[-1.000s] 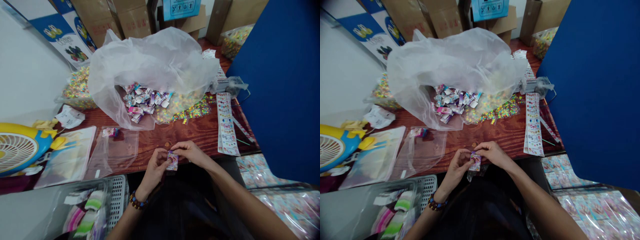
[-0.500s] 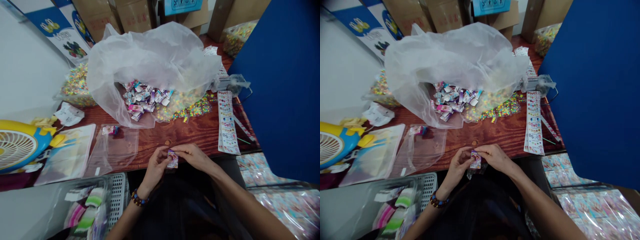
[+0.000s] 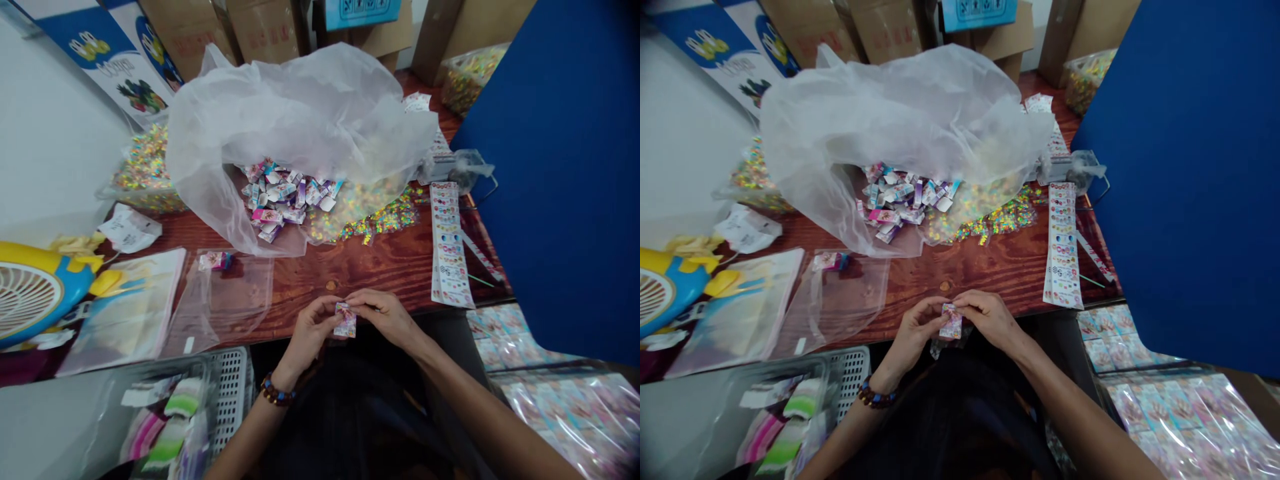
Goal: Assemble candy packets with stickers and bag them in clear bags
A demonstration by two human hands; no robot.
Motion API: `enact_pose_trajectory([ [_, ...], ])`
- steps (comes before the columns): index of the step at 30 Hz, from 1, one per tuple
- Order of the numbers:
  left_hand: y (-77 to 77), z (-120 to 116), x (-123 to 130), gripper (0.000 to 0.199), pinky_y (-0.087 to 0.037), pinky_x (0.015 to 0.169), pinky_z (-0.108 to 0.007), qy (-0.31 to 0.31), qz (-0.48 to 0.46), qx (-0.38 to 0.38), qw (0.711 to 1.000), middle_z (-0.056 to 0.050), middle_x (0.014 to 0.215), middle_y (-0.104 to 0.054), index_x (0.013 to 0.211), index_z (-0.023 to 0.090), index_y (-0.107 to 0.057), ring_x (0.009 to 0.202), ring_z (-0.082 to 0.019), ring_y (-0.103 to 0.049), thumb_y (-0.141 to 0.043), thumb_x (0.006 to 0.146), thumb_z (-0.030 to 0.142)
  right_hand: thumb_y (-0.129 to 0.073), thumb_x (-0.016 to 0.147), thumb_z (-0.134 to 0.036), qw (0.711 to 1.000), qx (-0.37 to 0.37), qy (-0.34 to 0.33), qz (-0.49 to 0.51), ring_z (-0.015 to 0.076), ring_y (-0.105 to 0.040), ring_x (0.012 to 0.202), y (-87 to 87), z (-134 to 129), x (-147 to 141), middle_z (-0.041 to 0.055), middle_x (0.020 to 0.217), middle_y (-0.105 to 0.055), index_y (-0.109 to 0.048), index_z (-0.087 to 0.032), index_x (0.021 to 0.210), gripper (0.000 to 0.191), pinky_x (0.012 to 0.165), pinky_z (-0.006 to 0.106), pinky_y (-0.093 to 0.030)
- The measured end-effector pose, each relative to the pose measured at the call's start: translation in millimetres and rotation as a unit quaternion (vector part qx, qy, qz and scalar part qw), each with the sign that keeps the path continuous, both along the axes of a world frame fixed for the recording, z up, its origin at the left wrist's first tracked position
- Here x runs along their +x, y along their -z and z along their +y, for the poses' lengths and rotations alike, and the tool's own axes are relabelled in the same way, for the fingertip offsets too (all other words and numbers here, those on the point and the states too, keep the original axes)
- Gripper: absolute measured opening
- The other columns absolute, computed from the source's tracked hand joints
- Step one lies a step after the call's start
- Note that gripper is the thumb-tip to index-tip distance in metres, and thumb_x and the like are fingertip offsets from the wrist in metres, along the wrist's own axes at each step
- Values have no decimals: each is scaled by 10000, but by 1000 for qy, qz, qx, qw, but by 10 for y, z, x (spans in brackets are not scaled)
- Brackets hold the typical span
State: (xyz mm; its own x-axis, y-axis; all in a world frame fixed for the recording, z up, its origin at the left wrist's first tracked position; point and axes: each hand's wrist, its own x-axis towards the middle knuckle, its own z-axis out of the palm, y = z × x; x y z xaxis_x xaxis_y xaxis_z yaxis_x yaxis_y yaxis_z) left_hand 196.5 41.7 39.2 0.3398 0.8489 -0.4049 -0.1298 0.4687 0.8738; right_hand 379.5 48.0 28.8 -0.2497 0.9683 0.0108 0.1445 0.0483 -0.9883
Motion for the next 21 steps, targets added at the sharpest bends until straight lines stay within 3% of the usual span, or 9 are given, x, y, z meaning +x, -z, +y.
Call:
enact_pose_trajectory([
  [3, 5, 0, 53, 327, -546, 620, -289, 5, 0, -9, 1000, -24, 883, -621, 1033, 188, -582, 759, -153, -606, -672, 742, 307, -583, 828, -247, 998, -17, 48, 22, 187, -638, 902, 51, -73, -42, 31, 942, -698, -714, -245, 897, 148, 836, 320, -487],
  [6, 13, 16, 83, 292, -524, 665, -272, 41, 26, 24, 999, -23, 857, -628, 1006, 174, -596, 747, -141, -603, -658, 754, 308, -580, 827, -234, 1000, -20, 20, 1, 186, -642, 894, 35, -113, -7, 29, 940, -700, -719, -246, 858, 142, 829, 318, -489],
  [8, 37, 84, 30, 301, -508, 708, -274, 60, 76, 64, 993, -35, 880, -642, 1040, 174, -598, 777, -149, -608, -624, 779, 323, -586, 826, -251, 999, -6, 6, -38, 195, -633, 957, 1, -59, 146, 25, 1021, -693, -715, -257, 899, 148, 873, 332, -479],
  [10, 82, 221, -92, 351, -495, 757, -292, 47, 158, 122, 979, -52, 940, -645, 1111, 179, -580, 839, -170, -611, -577, 805, 352, -572, 839, -290, 994, 24, 56, -93, 205, -609, 1030, -24, 86, 458, 25, 1104, -672, -689, -269, 1004, 204, 933, 362, -454],
  [12, 141, 408, -250, 420, -491, 787, -320, 26, 251, 181, 950, -67, 981, -639, 1187, 179, -537, 892, -194, -610, -539, 818, 381, -519, 868, -320, 971, 70, 161, -165, 215, -593, 1067, -18, 302, 916, 41, 1128, -663, -653, -263, 1091, 266, 972, 399, -429],
  [14, 193, 596, -392, 486, -499, 761, -333, 34, 333, 220, 916, -63, 953, -640, 1263, 181, -466, 858, -199, -619, -498, 829, 398, -474, 882, -302, 933, 115, 219, -261, 239, -549, 1139, 42, 541, 1431, 71, 1200, -625, -657, -231, 1094, 289, 1011, 431, -391],
  [17, 240, 778, -506, 460, -502, 766, -361, 57, 423, 258, 866, -88, 981, -650, 1239, 164, -478, 873, -225, -631, -433, 844, 394, -493, 851, -253, 896, 124, 209, -372, 286, -381, 1301, 239, 825, 2044, 82, 1350, -504, -624, -206, 1166, 345, 1074, 510, -285],
  [21, 259, 804, -502, 458, -480, 844, -411, 42, 510, 322, 797, -133, 1081, -628, 1227, 138, -492, 982, -260, -607, -406, 854, 391, -441, 886, -250, 889, 107, 169, -413, 282, -279, 1355, 528, 957, 2335, 84, 1388, -453, -553, -198, 1260, 394, 1097, 557, -195],
])
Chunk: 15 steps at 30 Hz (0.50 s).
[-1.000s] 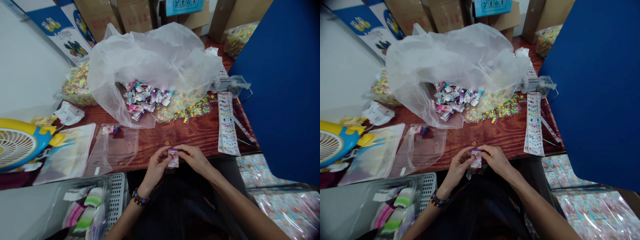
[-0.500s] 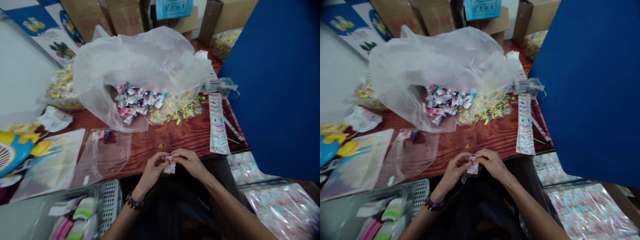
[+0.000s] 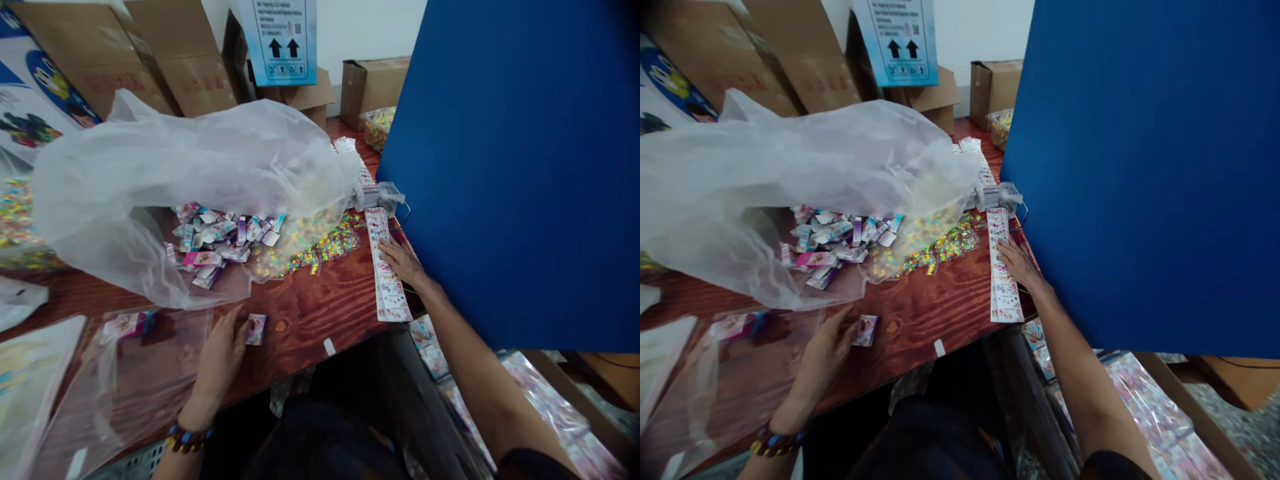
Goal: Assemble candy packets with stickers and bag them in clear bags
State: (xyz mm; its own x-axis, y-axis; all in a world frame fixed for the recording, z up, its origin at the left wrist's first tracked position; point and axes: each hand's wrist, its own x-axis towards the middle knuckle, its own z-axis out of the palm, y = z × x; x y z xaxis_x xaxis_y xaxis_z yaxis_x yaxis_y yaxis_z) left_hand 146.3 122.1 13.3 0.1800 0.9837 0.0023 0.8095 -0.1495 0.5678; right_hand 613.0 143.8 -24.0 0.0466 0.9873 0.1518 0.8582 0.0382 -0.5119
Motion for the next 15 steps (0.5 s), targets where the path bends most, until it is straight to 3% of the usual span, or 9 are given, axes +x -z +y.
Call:
enact_pose_trajectory([
  [5, -43, -75, 44, 464, -495, 827, -404, -19, 7, 58, 998, -129, 1096, -621, 1218, 153, -497, 926, -250, -627, -414, 858, 433, -499, 866, -268, 999, 35, 21, -10, 271, -386, 1301, 110, 18, 13, 72, 1281, -565, -643, -236, 1139, 310, 1091, 561, -186],
  [10, -84, -129, 76, 449, -497, 843, -394, -36, -33, 59, 997, -128, 1105, -633, 1175, 150, -530, 897, -237, -641, -423, 856, 446, -537, 844, -263, 996, 69, 49, -15, 250, -502, 1211, 125, 20, 2, 43, 1161, -652, -693, -263, 1013, 230, 1080, 540, -196],
  [15, -58, -202, 101, 428, -484, 889, -402, -42, -76, 38, 995, -118, 1110, -639, 1146, 154, -548, 971, -241, -629, -442, 850, 444, -500, 862, -260, 996, 65, 37, -40, 257, -462, 1245, 102, -14, -19, 66, 1275, -574, -639, -245, 1129, 301, 1072, 545, -196],
])
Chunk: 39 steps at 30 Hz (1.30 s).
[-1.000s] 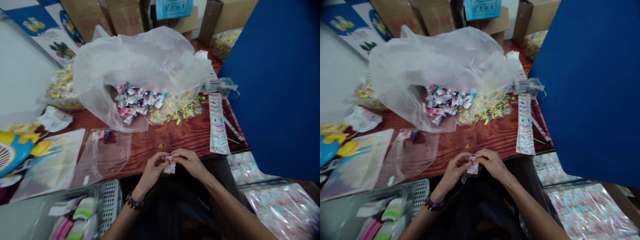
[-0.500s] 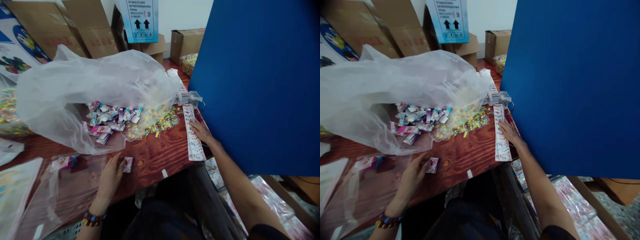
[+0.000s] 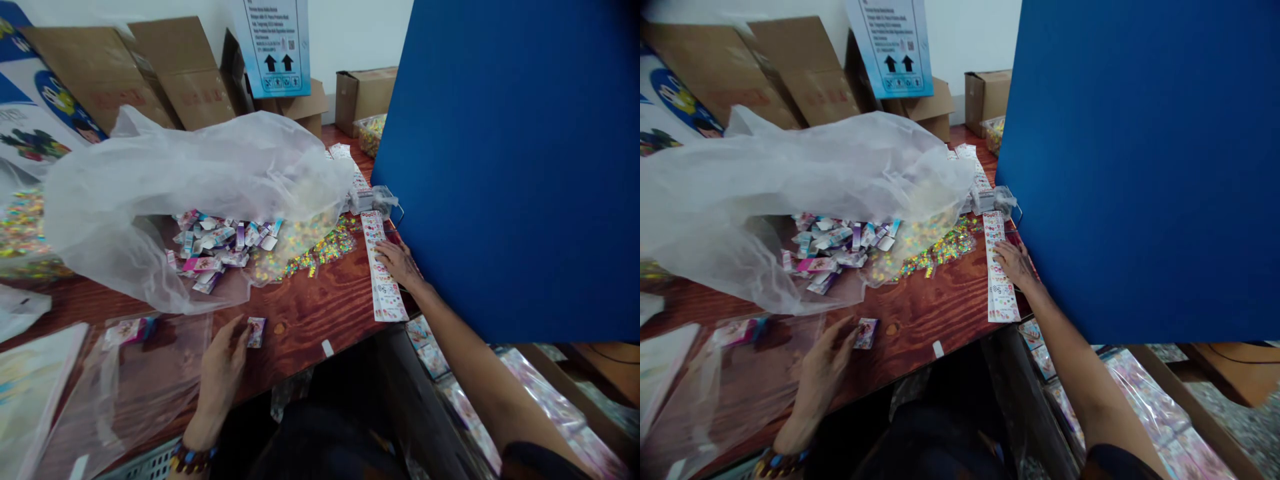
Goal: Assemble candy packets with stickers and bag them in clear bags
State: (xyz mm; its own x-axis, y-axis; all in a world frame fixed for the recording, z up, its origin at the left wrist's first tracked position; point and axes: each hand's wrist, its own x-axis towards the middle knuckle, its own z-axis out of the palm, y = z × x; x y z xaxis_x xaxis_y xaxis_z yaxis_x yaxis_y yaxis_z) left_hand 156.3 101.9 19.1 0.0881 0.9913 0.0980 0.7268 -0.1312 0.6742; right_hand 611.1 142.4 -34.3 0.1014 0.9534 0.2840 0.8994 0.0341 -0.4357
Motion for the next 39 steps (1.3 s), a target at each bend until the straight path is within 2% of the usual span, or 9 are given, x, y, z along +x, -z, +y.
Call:
enact_pose_trajectory([
  [9, 39, -18, 10, 416, -481, 902, -390, 1, -52, -4, 999, -104, 1113, -645, 1173, 168, -546, 982, -226, -629, -484, 847, 420, -492, 837, -248, 998, 23, -7, 51, 248, -546, 1158, -118, -23, -106, 59, 1130, -671, -701, -246, 930, 228, 1068, 539, -191],
  [12, -62, -72, 139, 383, -473, 905, -397, 14, -53, 9, 998, -99, 1096, -646, 1134, 176, -581, 1000, -233, -614, -500, 840, 406, -515, 827, -282, 995, 23, -25, 97, 261, -589, 1072, -468, -120, -214, 49, 1011, -710, -699, -226, 846, 193, 1008, 481, -301],
  [15, -243, -138, 381, 341, -443, 942, -401, 49, -81, 7, 996, -87, 1108, -641, 1110, 198, -604, 1034, -233, -594, -527, 833, 381, -497, 854, -378, 978, -13, -69, 194, 202, -620, 771, -997, -260, -443, 13, 774, -679, -669, -199, 809, 253, 719, 312, -443],
  [18, -419, -171, 659, 378, -389, 1004, -385, 93, -149, -14, 984, -80, 1217, -597, 1200, 227, -561, 1128, -223, -547, -544, 838, 337, -529, 837, -403, 948, -63, -134, 282, 137, -520, 611, -1413, -315, -792, -15, 644, -576, -644, -189, 756, 256, 563, 239, -375],
  [20, -490, -171, 796, 422, -387, 1000, -359, 123, -201, -40, 971, -75, 1244, -585, 1241, 241, -538, 1147, -220, -535, -566, 828, 321, -551, 823, -385, 923, -85, -184, 326, 120, -475, 581, -1503, -268, -1041, -21, 623, -538, -641, -182, 736, 238, 540, 231, -346],
  [28, -344, -121, 702, 233, -434, 596, -233, 77, -307, -175, 932, -23, 745, -670, 833, 166, -691, 675, -157, -580, -587, 800, 372, -511, 863, -347, 935, -31, -157, 316, 126, -525, 590, -1199, -166, -1755, -19, 626, -589, -654, -175, 751, 251, 542, 223, -371],
  [33, -213, -80, 626, 225, -408, 561, -209, -5, -416, -226, 881, -11, 703, -655, 806, 147, -674, 586, -112, -543, -649, 741, 361, -477, 898, -232, 954, 53, -217, 201, 160, -656, 844, -1089, -603, -2133, 23, 935, -721, -673, -201, 986, 217, 775, 262, -474],
  [36, -214, -64, 606, 270, -441, 597, -233, -28, -509, -269, 818, -12, 722, -667, 858, 160, -658, 589, -119, -571, -630, 750, 406, -499, 879, -166, 942, 97, -301, 111, 169, -625, 1013, -934, -868, -2338, 22, 1078, -694, -648, -234, 1060, 244, 958, 327, -408],
  [39, -231, -73, 560, 292, -455, 652, -242, -8, -517, -285, 807, -21, 780, -679, 925, 161, -653, 661, -129, -599, -651, 741, 388, -536, 872, -204, 935, 83, -332, 97, 189, -590, 1081, -824, -981, -2400, 17, 1118, -677, -640, -251, 1052, 213, 1018, 395, -347],
])
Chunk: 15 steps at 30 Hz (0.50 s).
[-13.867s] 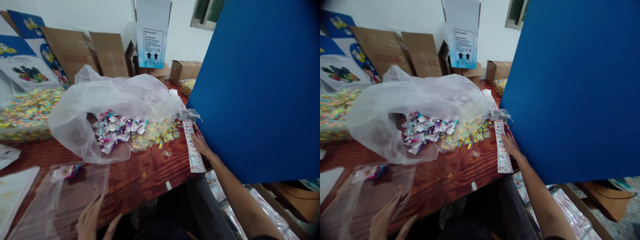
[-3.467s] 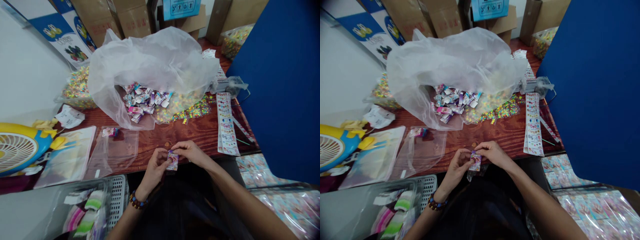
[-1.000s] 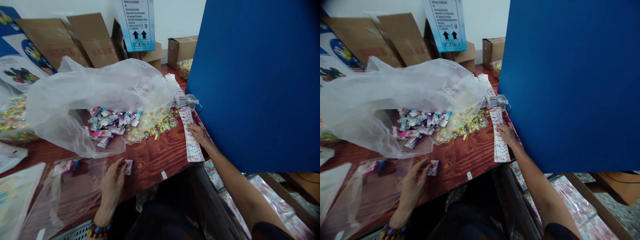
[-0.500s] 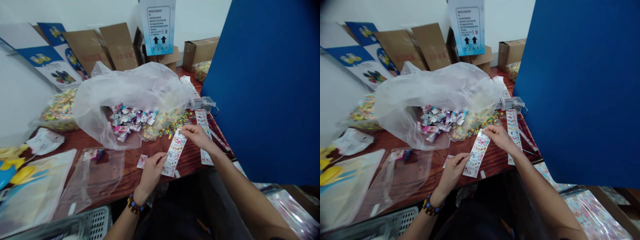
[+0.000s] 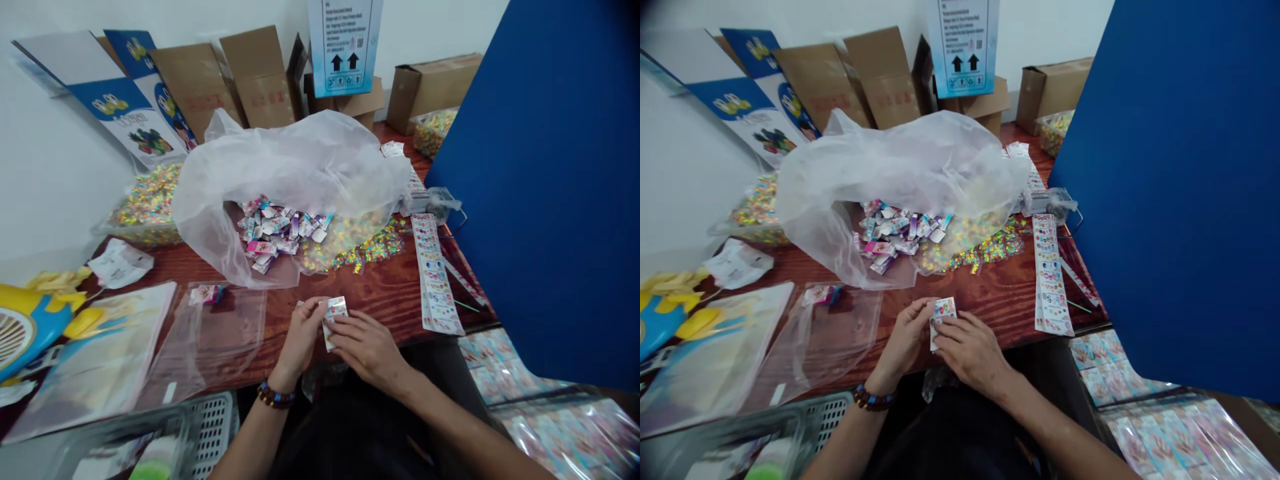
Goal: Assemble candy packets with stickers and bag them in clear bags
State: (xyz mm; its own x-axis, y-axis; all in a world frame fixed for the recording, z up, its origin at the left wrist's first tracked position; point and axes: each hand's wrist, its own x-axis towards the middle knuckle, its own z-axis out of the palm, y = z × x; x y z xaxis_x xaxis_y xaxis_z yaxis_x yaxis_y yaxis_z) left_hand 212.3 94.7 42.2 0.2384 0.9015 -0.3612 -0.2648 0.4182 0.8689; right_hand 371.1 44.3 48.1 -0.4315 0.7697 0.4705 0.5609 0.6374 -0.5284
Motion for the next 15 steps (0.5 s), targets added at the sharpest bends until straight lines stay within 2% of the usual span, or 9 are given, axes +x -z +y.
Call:
enact_pose_trajectory([
  [3, -1, -25, -44, 280, -456, 688, -243, 33, 35, 25, 998, -21, 798, -673, 946, 149, -650, 712, -136, -601, -677, 725, 318, -520, 891, -235, 995, -59, 43, 68, 178, -619, 992, 6, 78, 76, 27, 1049, -696, -638, -243, 1032, 184, 972, 394, -374],
  [6, 3, -55, -52, 249, -455, 685, -244, 75, 77, 71, 992, -17, 793, -660, 969, 154, -633, 720, -140, -597, -633, 773, 308, -568, 860, -287, 970, -170, 125, 122, 180, -627, 893, 4, 261, 155, 43, 971, -693, -643, -219, 1013, 183, 804, 319, -450],
  [9, 18, -88, -41, 211, -452, 668, -236, 90, 91, 111, 985, -10, 813, -655, 984, 178, -586, 722, -134, -596, -591, 815, 305, -614, 813, -322, 948, -260, 105, 150, 158, -614, 755, 57, 425, 169, 18, 818, -675, -672, -201, 879, 149, 670, 256, -443],
  [13, 103, -127, -61, 172, -470, 705, -261, 111, 87, 97, 985, -11, 782, -652, 919, 169, -573, 717, -140, -611, -600, 810, 299, -596, 802, -289, 927, -279, 115, 223, 140, -570, 704, 115, 533, 180, 2, 726, -628, -658, -180, 724, 147, 661, 241, -410],
  [15, 165, -137, -80, 151, -472, 702, -261, 114, 101, 85, 985, -14, 750, -649, 857, 155, -587, 700, -140, -610, -603, 802, 295, -597, 785, -281, 904, -322, 98, 263, 132, -550, 673, 126, 546, 197, -6, 695, -616, -645, -171, 711, 141, 649, 239, -401],
])
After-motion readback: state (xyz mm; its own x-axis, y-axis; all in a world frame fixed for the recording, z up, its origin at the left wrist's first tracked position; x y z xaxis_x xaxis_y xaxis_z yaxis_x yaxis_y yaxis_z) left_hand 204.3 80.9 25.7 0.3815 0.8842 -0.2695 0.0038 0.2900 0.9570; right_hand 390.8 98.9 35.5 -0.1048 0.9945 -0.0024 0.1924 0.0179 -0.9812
